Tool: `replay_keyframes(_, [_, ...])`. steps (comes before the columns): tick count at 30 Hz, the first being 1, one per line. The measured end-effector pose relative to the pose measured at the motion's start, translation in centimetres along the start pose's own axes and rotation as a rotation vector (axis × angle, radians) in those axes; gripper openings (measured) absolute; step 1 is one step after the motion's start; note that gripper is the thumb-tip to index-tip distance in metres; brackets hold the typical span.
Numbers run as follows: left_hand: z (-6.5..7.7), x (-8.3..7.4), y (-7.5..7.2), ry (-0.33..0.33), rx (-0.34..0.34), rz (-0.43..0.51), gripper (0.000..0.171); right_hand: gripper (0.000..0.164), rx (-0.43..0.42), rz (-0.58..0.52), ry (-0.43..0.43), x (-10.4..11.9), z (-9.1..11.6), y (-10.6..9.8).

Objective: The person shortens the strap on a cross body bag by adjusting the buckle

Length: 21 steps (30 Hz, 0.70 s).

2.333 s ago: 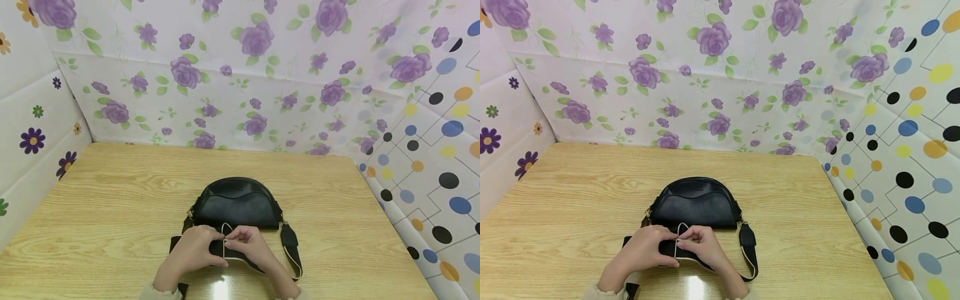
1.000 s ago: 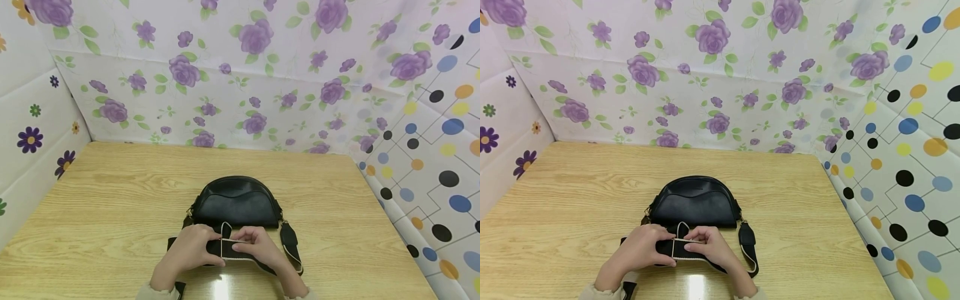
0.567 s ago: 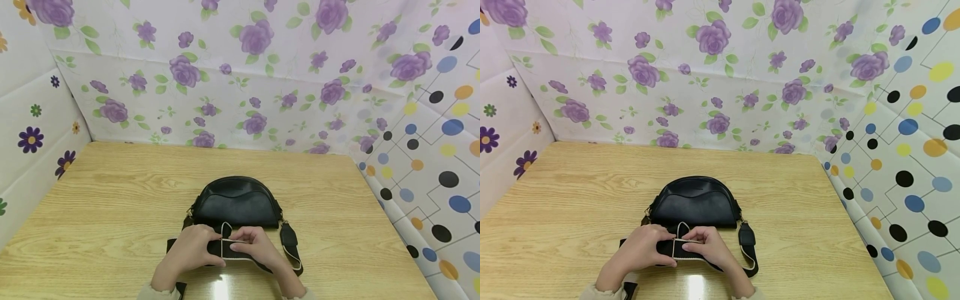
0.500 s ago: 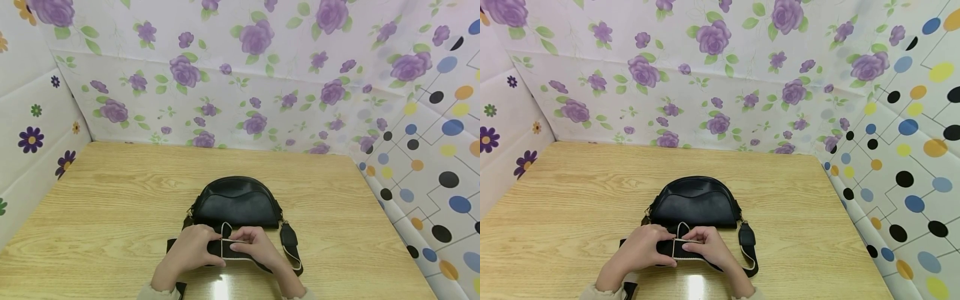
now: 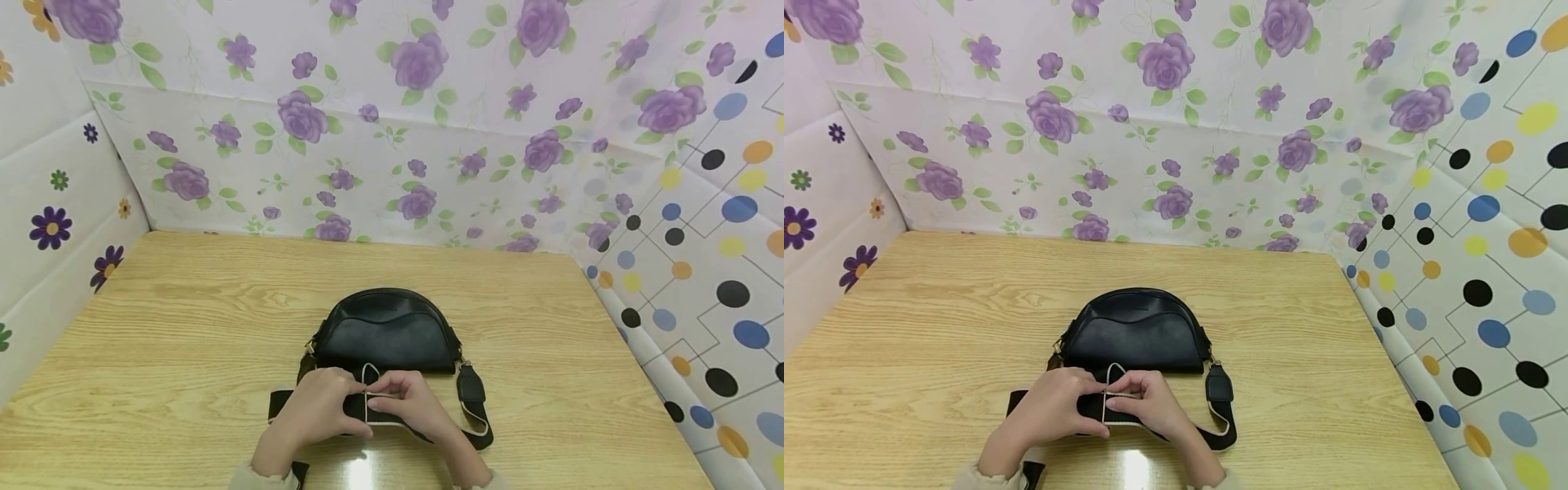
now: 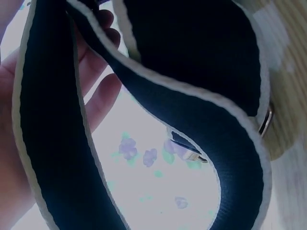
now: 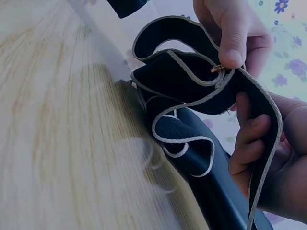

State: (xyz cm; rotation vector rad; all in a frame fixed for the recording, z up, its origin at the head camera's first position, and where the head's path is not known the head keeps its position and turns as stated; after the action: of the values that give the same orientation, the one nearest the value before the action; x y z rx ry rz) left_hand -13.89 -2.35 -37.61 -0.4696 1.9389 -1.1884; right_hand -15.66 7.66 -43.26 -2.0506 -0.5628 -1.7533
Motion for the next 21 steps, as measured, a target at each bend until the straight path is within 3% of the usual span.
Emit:
replay_keyframes(10, [0.01,0.16,0.11,-0.002,0.01,0.01,0.049,0.023,-0.011,0.017,0.052,-0.57,0.1,-0.2])
replay_keyframes(21, [0.03,0.53,0.11,-0.052,0.054,-0.002,0.052,0.024,0.009,0.031,0.075,-0.44,0.61,-0.87])
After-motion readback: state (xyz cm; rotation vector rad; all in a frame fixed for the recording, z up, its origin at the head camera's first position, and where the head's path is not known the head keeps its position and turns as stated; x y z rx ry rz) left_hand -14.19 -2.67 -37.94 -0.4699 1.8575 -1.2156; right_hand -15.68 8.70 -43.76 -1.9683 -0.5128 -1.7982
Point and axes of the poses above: each hand's wrist, its own z-axis away from the middle knuckle, its own y-axis out of the palm, x = y × z, the point moved 8 cm from there along -z, towards the middle knuckle, and after that the axes turned 4 degrees about -y, right-handed, at the moved point
